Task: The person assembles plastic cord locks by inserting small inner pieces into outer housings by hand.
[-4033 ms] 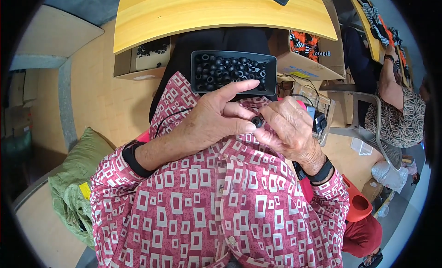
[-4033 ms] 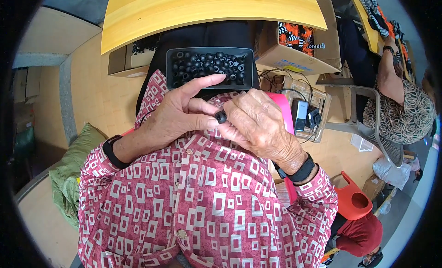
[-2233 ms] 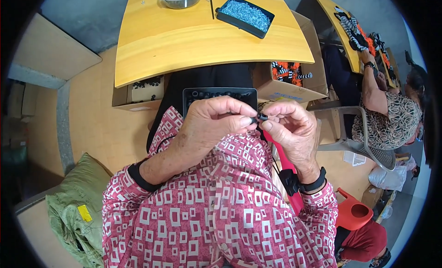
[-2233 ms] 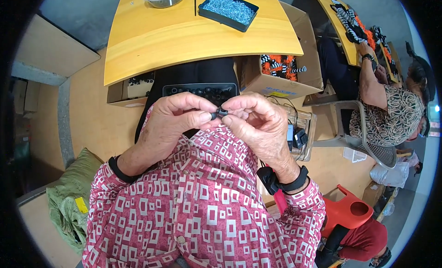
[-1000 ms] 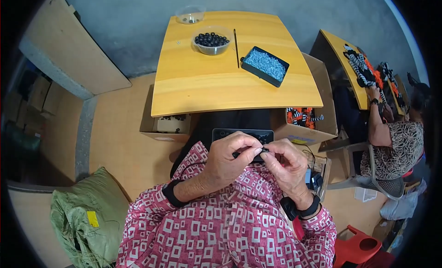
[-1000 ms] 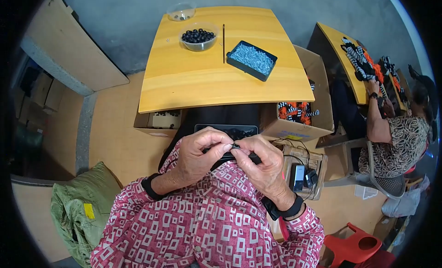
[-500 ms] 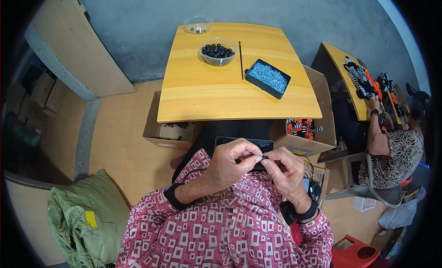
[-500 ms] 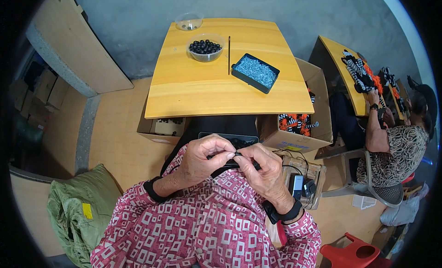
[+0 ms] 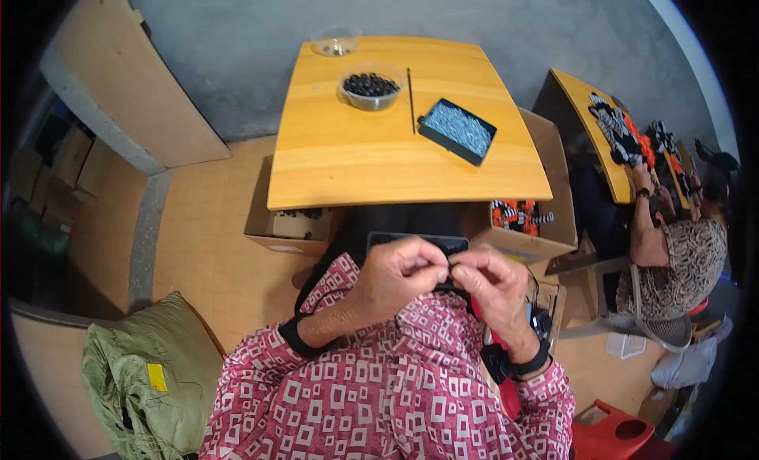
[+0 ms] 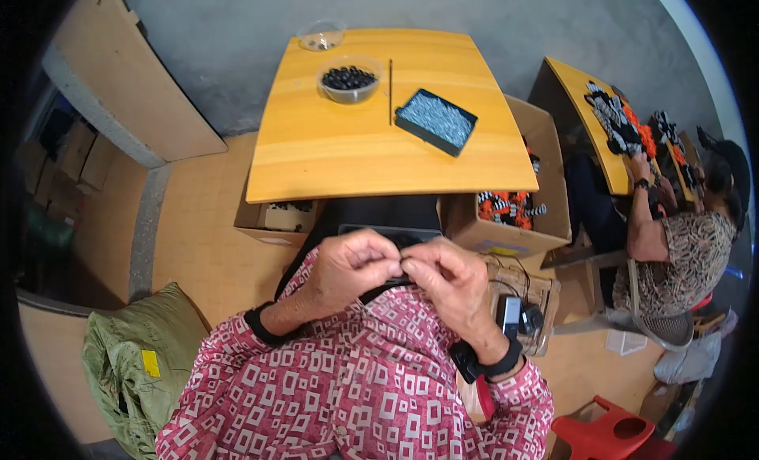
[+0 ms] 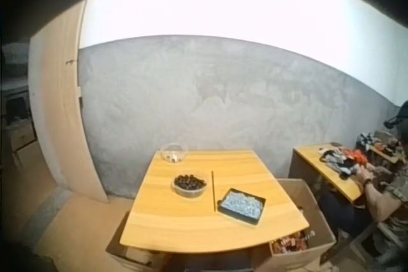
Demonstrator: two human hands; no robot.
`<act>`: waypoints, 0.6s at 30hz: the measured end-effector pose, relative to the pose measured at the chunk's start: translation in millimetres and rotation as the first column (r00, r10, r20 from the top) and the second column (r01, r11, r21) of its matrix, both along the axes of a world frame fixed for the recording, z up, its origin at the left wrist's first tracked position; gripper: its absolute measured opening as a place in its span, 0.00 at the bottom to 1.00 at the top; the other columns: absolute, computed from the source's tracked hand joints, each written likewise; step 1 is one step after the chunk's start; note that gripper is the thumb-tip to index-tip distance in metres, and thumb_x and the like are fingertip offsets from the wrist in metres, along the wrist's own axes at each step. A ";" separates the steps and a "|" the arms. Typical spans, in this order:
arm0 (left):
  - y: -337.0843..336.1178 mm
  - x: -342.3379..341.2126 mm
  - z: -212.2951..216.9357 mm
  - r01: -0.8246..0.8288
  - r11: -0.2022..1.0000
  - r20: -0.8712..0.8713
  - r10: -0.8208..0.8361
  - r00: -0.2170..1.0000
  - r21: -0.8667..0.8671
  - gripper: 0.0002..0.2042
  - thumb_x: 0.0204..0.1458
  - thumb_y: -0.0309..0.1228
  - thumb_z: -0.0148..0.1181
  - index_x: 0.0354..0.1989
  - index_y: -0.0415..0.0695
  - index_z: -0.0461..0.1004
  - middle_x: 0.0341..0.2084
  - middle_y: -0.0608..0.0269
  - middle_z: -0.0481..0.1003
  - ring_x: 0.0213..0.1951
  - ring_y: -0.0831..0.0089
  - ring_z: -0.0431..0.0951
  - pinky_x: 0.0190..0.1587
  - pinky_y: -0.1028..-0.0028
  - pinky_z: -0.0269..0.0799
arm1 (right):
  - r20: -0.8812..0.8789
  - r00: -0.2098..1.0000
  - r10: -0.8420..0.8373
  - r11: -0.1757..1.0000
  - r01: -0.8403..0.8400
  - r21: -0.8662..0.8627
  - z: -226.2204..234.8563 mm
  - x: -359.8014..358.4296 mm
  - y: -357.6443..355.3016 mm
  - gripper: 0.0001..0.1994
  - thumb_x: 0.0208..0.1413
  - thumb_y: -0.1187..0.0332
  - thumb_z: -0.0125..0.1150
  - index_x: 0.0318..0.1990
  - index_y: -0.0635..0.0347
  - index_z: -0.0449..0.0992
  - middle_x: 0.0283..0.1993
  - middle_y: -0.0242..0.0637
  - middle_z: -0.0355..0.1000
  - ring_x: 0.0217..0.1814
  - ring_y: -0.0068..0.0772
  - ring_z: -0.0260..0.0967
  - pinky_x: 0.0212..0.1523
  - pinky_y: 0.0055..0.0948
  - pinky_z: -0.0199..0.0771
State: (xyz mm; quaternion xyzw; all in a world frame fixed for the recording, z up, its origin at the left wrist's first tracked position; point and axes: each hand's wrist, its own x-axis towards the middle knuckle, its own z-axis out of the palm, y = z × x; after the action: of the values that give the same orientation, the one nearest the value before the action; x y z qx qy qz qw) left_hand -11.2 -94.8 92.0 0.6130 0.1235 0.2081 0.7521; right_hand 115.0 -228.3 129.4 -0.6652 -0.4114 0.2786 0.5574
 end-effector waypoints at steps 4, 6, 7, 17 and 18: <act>5.8 5.6 14.8 -0.036 0.999 0.021 0.037 0.999 -0.024 0.03 0.51 0.18 0.58 0.33 0.34 0.73 0.27 0.65 0.77 0.33 0.84 0.75 0.35 0.84 0.72 | -0.291 0.956 0.015 0.993 0.020 0.119 -2.3 2.0 5.4 0.08 0.55 0.78 0.59 0.42 0.66 0.78 0.35 0.32 0.73 0.32 0.17 0.68 0.34 0.15 0.69; 6.6 7.9 20.2 -0.018 1.000 -0.020 0.018 1.000 -0.024 0.03 0.51 0.18 0.58 0.33 0.35 0.73 0.28 0.65 0.77 0.33 0.84 0.76 0.35 0.84 0.72 | -0.244 0.970 0.011 0.987 0.029 0.160 -5.8 3.5 6.2 0.09 0.55 0.78 0.59 0.43 0.66 0.78 0.35 0.32 0.73 0.32 0.17 0.68 0.34 0.15 0.69; 6.5 9.9 19.2 -0.022 0.999 0.018 0.023 1.000 -0.036 0.03 0.51 0.18 0.58 0.34 0.35 0.73 0.28 0.65 0.77 0.33 0.84 0.76 0.35 0.84 0.72 | -0.211 0.977 0.014 0.987 0.020 0.159 -6.0 4.6 6.8 0.09 0.55 0.78 0.59 0.44 0.66 0.77 0.35 0.32 0.73 0.32 0.17 0.69 0.34 0.14 0.70; 7.3 12.2 13.2 -0.167 0.924 0.112 0.137 0.984 0.343 0.04 0.48 0.18 0.60 0.32 0.37 0.73 0.26 0.64 0.77 0.29 0.85 0.76 0.31 0.83 0.74 | -0.372 0.928 0.021 0.977 0.060 0.206 -16.4 2.3 5.5 0.10 0.55 0.77 0.60 0.45 0.66 0.77 0.35 0.33 0.76 0.33 0.17 0.72 0.36 0.15 0.73; 7.3 12.3 12.7 -0.169 0.915 0.120 0.133 0.984 0.366 0.04 0.47 0.18 0.60 0.32 0.37 0.73 0.25 0.63 0.77 0.29 0.85 0.76 0.30 0.83 0.73 | -0.373 0.927 0.032 0.973 0.057 0.226 -17.3 2.6 5.7 0.10 0.55 0.77 0.60 0.45 0.66 0.77 0.35 0.33 0.76 0.33 0.16 0.72 0.37 0.15 0.74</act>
State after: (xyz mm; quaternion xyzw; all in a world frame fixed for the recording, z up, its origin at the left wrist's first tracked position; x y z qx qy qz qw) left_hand 1.1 -87.6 104.7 0.7234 0.0935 0.3136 0.6080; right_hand 117.6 -222.6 112.1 -0.5325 -0.3230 0.3468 0.7013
